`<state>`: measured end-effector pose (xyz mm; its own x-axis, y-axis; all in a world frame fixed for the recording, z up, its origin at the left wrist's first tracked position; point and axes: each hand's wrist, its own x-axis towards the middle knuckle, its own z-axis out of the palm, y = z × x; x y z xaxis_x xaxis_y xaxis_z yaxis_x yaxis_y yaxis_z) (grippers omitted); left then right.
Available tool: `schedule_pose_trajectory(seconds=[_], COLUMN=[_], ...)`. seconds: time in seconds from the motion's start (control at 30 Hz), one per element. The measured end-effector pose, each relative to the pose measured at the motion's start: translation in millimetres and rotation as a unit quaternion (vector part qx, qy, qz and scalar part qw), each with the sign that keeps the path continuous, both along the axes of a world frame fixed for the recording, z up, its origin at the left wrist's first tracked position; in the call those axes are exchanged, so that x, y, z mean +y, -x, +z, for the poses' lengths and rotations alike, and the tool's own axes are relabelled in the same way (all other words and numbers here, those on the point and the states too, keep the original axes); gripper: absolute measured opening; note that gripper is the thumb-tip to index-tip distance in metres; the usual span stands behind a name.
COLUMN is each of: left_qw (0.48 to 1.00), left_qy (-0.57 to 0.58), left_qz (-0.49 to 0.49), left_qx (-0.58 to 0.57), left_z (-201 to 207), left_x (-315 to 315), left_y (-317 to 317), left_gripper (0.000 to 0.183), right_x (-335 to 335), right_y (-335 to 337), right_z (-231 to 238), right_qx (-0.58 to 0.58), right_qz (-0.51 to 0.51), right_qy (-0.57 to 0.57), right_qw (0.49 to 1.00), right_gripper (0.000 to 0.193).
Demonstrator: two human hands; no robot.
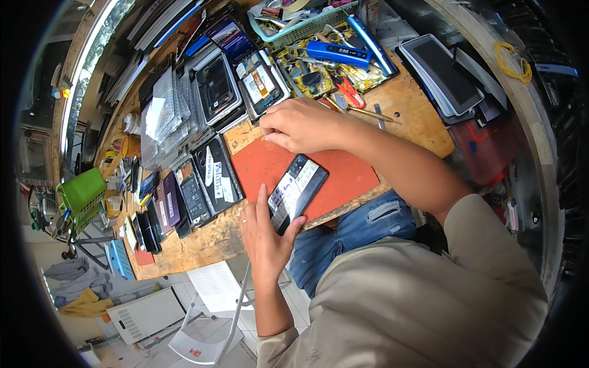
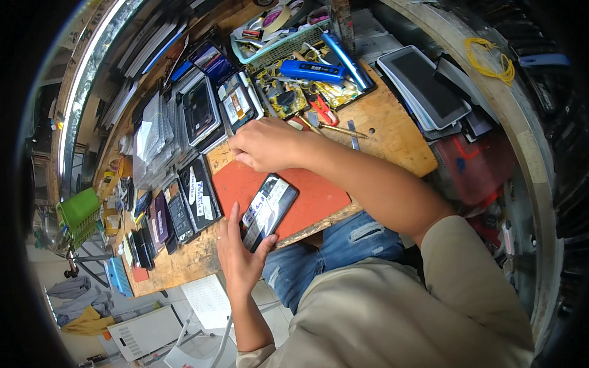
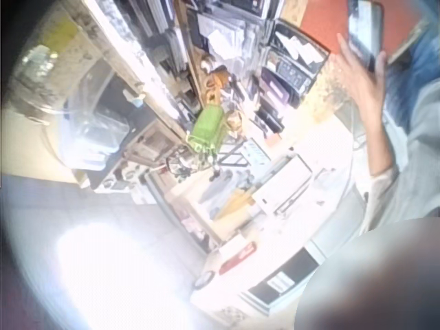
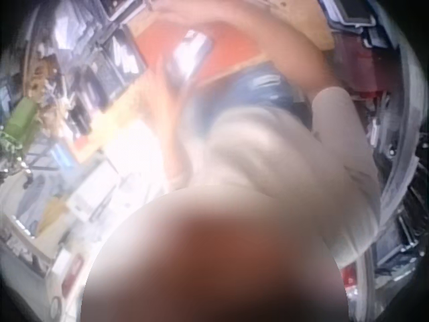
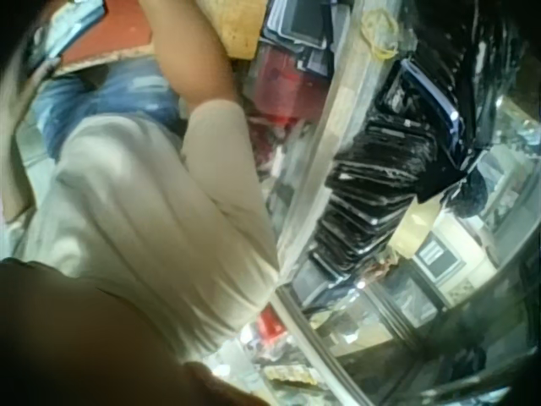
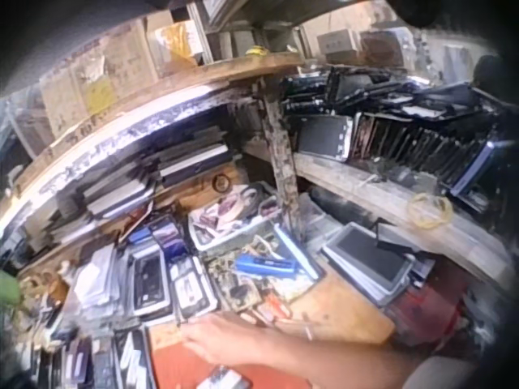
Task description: The person writes on the back of several smartphones with a marker, then picks up and inspects each device before placing it back on the workbench. The person also briefly handles a small bottle and a charging cable.
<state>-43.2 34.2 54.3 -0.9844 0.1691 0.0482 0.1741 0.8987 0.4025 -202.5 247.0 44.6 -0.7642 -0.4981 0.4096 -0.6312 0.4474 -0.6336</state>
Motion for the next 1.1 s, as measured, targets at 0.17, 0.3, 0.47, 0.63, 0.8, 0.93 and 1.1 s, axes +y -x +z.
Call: schedule_pose_trajectory(seconds=[0.17, 0.3, 0.47, 0.63, 0.8, 0.93, 1.1], left_qw=[0.994, 0.995, 0.993, 0.989, 0.984, 0.983, 0.978], left_qy=[0.038, -0.011, -0.091, -0.091, -0.058, -0.07, -0.072], left_qz=[0.004, -0.031, 0.011, 0.02, 0.017, 0.035, 0.03], left_qx=[0.099, 0.09, 0.07, 0.114, 0.17, 0.166, 0.193], left_z=[8, 11, 14, 3, 3, 4, 1], left_x=[-13, -24, -26, -20, -8, 2, 9], left_y=[33, 46, 37, 36, 29, 22, 14], left_gripper=[0.095, 0.074, 0.054, 0.036, 0.024, 0.024, 0.022], right_x=[-3, -18, -30, -23, -2, 3, 5], right_y=[-11, -27, -47, -49, -36, -34, -35], right_z=[11, 10, 6, 14, 29, 37, 42], right_qx=[-0.128, -0.05, -0.051, -0.02, -0.042, -0.145, -0.332], right_qz=[0.159, 0.212, 0.195, 0.195, 0.228, 0.299, 0.314], right_qy=[0.127, 0.014, -0.058, -0.058, -0.003, 0.113, 0.214], right_qw=[0.971, 0.976, 0.978, 0.979, 0.973, 0.936, 0.864], right_gripper=[0.018, 0.015, 0.018, 0.018, 0.01, 0.005, 0.011])
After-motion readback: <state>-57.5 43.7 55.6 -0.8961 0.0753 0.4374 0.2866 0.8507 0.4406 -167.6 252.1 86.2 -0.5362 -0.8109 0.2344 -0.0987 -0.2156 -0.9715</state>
